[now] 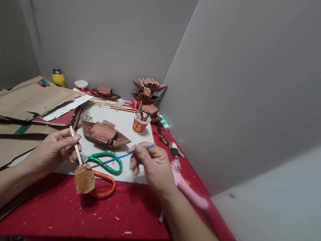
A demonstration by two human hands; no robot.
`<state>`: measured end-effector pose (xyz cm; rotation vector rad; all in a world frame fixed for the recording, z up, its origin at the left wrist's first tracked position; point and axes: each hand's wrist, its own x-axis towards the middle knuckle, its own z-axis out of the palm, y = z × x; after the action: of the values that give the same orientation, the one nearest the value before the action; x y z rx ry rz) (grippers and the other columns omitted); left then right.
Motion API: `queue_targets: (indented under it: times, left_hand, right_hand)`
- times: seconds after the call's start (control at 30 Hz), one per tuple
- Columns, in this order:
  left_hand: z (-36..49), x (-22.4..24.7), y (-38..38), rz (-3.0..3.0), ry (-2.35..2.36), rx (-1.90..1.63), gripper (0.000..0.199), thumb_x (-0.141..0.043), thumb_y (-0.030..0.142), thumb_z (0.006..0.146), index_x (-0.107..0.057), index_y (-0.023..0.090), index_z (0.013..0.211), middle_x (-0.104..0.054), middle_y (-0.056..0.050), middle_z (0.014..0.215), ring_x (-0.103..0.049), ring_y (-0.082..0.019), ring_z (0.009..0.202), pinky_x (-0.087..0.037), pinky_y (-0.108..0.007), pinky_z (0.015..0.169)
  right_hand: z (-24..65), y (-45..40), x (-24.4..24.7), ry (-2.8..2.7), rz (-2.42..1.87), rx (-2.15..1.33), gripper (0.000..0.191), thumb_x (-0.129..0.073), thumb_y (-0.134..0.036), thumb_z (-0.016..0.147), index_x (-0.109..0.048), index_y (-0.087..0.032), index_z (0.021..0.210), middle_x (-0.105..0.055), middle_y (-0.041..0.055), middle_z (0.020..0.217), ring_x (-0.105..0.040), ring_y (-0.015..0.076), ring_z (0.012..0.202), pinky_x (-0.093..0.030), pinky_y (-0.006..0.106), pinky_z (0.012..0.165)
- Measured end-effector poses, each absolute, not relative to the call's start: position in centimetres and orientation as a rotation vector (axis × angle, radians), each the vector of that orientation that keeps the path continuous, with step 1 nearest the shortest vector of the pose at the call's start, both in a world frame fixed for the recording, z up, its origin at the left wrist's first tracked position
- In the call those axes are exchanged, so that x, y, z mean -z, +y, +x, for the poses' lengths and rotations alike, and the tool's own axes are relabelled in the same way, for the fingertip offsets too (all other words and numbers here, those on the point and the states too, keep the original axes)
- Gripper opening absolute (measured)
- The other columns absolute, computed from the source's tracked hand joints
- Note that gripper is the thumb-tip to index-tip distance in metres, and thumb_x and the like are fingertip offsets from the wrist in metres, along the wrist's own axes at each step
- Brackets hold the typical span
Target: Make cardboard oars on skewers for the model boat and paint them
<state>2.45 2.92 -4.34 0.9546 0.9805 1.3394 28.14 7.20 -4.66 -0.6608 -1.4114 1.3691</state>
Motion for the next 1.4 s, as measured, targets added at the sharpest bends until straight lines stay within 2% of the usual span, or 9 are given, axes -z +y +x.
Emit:
queue_targets:
  times: [0.13, 0.37, 0.67, 1.1, 1.4]
  left_hand:
    - [2.43, 4.24, 3.03, 0.937, 0.989, -1.344, 0.024, -0.075, 0.028, 0.075, -0.055, 0.015, 0.073, -0.067, 0.001, 0.06, -0.059, -0.008, 0.043, -0.048, -0.016, 0.041]
    - [2.55, 4.6, 2.89, 0.985, 0.953, -1.31, 0.019, -0.071, 0.026, 0.079, -0.056, 0.015, 0.076, -0.067, 0.001, 0.061, -0.059, -0.008, 0.045, -0.048, -0.016, 0.043]
    - [2.5, 4.34, 2.94, 0.951, 0.953, -1.33, 0.019, -0.072, 0.025, 0.078, -0.056, 0.015, 0.075, -0.067, 0.001, 0.06, -0.059, -0.008, 0.043, -0.048, -0.016, 0.042]
    - [2.42, 4.21, 3.02, 0.938, 0.96, -1.35, 0.022, -0.073, 0.026, 0.076, -0.055, 0.015, 0.072, -0.066, 0.001, 0.059, -0.058, -0.008, 0.043, -0.048, -0.016, 0.042]
    - [2.39, 4.18, 3.06, 0.945, 0.992, -1.382, 0.026, -0.076, 0.029, 0.072, -0.054, 0.016, 0.073, -0.067, 0.001, 0.059, -0.06, -0.009, 0.043, -0.048, -0.016, 0.042]
  right_hand:
    - [28.24, 7.02, 4.61, -1.441, -0.644, -1.41, 0.031, -0.073, -0.046, 0.077, -0.07, -0.016, 0.068, -0.061, -0.0009, 0.045, -0.052, 0.0092, 0.035, -0.04, 0.018, 0.035]
    - [27.89, 7.26, 5.04, -1.401, -0.629, -1.389, 0.031, -0.069, -0.049, 0.08, -0.071, -0.018, 0.078, -0.062, -0.0025, 0.049, -0.052, 0.0073, 0.036, -0.04, 0.016, 0.037]
    - [28.35, 6.82, 4.94, -1.509, -0.613, -1.517, 0.029, -0.07, -0.044, 0.08, -0.071, -0.016, 0.071, -0.062, -0.0007, 0.047, -0.054, 0.0083, 0.036, -0.043, 0.017, 0.038]
    - [28.43, 7.04, 4.32, -1.366, -0.611, -1.425, 0.031, -0.072, -0.046, 0.078, -0.068, -0.017, 0.068, -0.061, -0.0012, 0.042, -0.046, 0.007, 0.031, -0.037, 0.016, 0.033]
    - [28.07, 7.34, 4.38, -1.251, -0.639, -1.273, 0.033, -0.071, -0.049, 0.077, -0.063, -0.019, 0.065, -0.055, -0.0057, 0.041, -0.043, 0.0063, 0.03, -0.035, 0.016, 0.032]
